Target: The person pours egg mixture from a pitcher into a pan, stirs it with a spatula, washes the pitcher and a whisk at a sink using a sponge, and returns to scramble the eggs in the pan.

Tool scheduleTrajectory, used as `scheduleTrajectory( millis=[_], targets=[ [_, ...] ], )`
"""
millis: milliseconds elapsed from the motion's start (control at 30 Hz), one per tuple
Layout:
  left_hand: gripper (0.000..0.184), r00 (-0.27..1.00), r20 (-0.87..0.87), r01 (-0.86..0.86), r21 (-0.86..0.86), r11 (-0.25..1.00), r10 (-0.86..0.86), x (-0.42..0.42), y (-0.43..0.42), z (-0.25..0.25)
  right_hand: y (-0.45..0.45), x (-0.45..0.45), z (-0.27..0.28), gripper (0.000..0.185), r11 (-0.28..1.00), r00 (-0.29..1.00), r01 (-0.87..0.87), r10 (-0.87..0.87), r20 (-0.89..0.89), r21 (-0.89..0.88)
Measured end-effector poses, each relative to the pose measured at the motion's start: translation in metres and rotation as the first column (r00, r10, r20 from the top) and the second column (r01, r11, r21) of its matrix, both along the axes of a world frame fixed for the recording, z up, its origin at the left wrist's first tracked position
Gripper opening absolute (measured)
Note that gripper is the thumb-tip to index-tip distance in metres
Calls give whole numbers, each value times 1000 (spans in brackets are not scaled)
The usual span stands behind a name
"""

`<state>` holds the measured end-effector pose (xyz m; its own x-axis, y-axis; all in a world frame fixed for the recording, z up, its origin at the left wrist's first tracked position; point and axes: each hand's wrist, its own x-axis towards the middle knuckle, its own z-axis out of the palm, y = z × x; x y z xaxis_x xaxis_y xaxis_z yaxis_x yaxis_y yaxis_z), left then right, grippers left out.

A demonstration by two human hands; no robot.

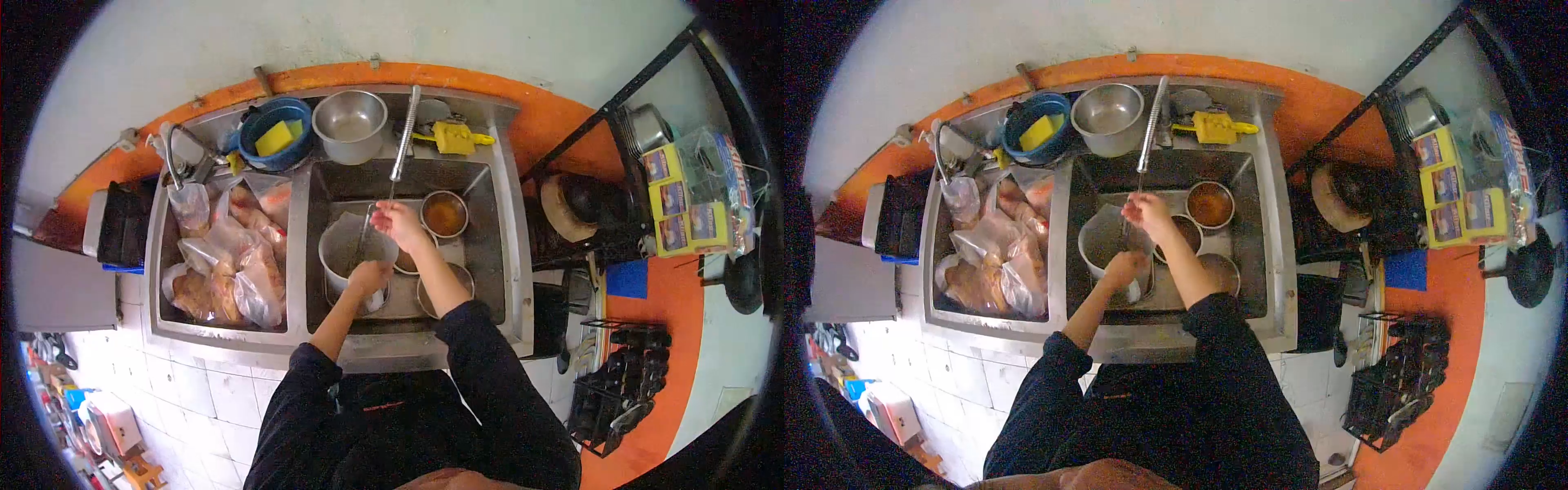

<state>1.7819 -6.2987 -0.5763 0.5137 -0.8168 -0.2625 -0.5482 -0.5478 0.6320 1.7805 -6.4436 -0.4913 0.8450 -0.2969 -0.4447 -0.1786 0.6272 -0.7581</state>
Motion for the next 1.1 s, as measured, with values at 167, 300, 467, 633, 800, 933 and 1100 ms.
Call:
scheduleTrajectory(
  millis=[167,300,467,633,800,933,1100],
  targets=[
    [22,999,-25,20,-140,990,-23,-14,25,15,-40,15,51,28,973,982,146,-122,143,-177],
    [20,953,229,211,-31,977,-199,-18,37,-15,-48,37,98,20,811,908,57,200,368,-582],
    [21,920,266,249,163,955,-286,-19,42,20,-31,78,89,10,799,902,-118,335,272,-590],
    [21,946,218,216,136,967,-242,-14,42,40,-49,97,30,17,491,942,64,256,215,-869],
    [26,944,218,227,119,967,-248,-6,40,20,-63,84,20,16,427,972,39,193,133,-904],
    [28,936,265,217,82,973,-231,-7,36,16,-40,93,34,13,512,939,136,207,276,-848],
    [27,929,296,195,120,973,-223,-6,41,20,-44,88,40,13,550,936,74,250,248,-832]
  ],
)
